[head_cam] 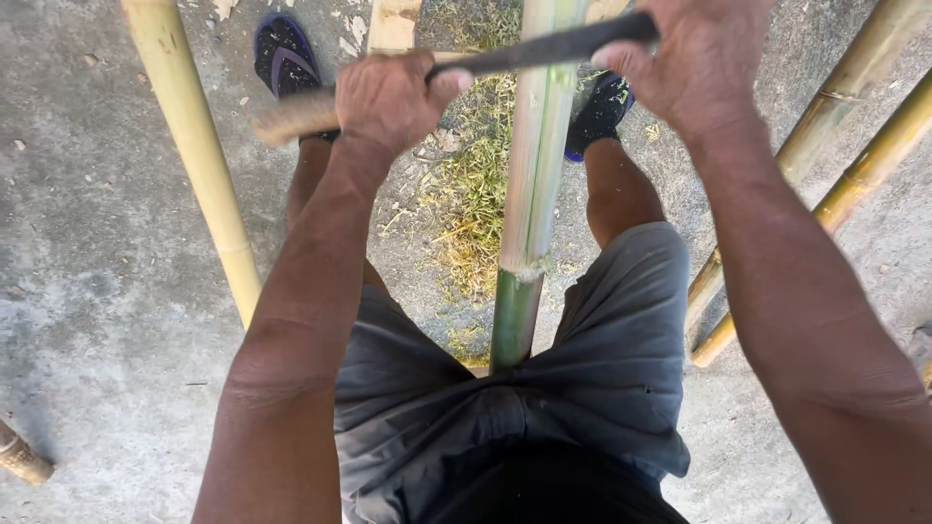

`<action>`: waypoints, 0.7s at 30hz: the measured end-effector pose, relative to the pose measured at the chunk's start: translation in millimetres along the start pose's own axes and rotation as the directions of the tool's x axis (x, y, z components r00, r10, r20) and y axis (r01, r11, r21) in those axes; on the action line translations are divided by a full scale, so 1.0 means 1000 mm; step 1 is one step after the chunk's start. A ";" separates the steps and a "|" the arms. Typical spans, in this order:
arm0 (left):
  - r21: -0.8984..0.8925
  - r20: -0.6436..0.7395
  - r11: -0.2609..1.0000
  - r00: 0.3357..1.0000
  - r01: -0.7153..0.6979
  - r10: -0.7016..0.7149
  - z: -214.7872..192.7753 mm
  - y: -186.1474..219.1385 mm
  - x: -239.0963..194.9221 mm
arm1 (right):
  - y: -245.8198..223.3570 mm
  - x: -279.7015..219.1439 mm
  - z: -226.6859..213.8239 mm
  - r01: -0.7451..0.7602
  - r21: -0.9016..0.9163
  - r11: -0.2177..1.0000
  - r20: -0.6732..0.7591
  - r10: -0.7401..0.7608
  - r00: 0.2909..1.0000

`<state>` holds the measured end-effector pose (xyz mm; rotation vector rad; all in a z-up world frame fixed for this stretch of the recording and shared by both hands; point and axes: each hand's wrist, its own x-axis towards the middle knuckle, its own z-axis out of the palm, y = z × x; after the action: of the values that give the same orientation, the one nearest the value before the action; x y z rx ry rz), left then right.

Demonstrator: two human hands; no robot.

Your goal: Using a machete to scrape and shave the outer skin of a bamboo pole held between the legs.

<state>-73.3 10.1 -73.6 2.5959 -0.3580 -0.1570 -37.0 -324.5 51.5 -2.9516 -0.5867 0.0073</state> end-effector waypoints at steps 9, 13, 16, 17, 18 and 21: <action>0.021 0.094 1.000 0.995 0.007 -0.009 -0.012 0.031 -0.157 | -0.091 -0.142 0.004 0.055 0.058 0.997 -0.029 -0.054 0.998; 0.047 0.279 0.997 0.958 0.060 -0.070 -0.031 0.041 -0.175 | -0.111 -0.184 0.008 -0.015 0.037 0.999 -0.021 0.016 1.000; 0.008 0.136 0.998 0.989 -0.063 0.061 -0.032 0.038 -0.160 | -0.099 -0.168 0.010 -0.052 0.108 0.993 -0.021 0.054 0.998; -0.032 0.118 0.998 0.992 -0.051 0.054 -0.031 0.037 -0.151 | -0.088 -0.156 0.011 -0.044 0.055 0.998 0.034 0.042 0.999; -0.073 0.100 0.997 0.994 -0.039 0.046 -0.028 0.035 -0.141 | -0.076 -0.143 0.014 -0.034 0.002 0.999 0.089 0.033 0.995; 0.069 0.277 0.995 0.957 0.074 -0.090 -0.030 0.032 -0.068 | -0.028 -0.068 0.003 0.066 -0.125 0.990 0.091 -0.055 0.994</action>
<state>-140.0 16.4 -29.1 2.6504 -0.3587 -0.5545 -110.2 -324.4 51.0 -3.0687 -0.7139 0.0972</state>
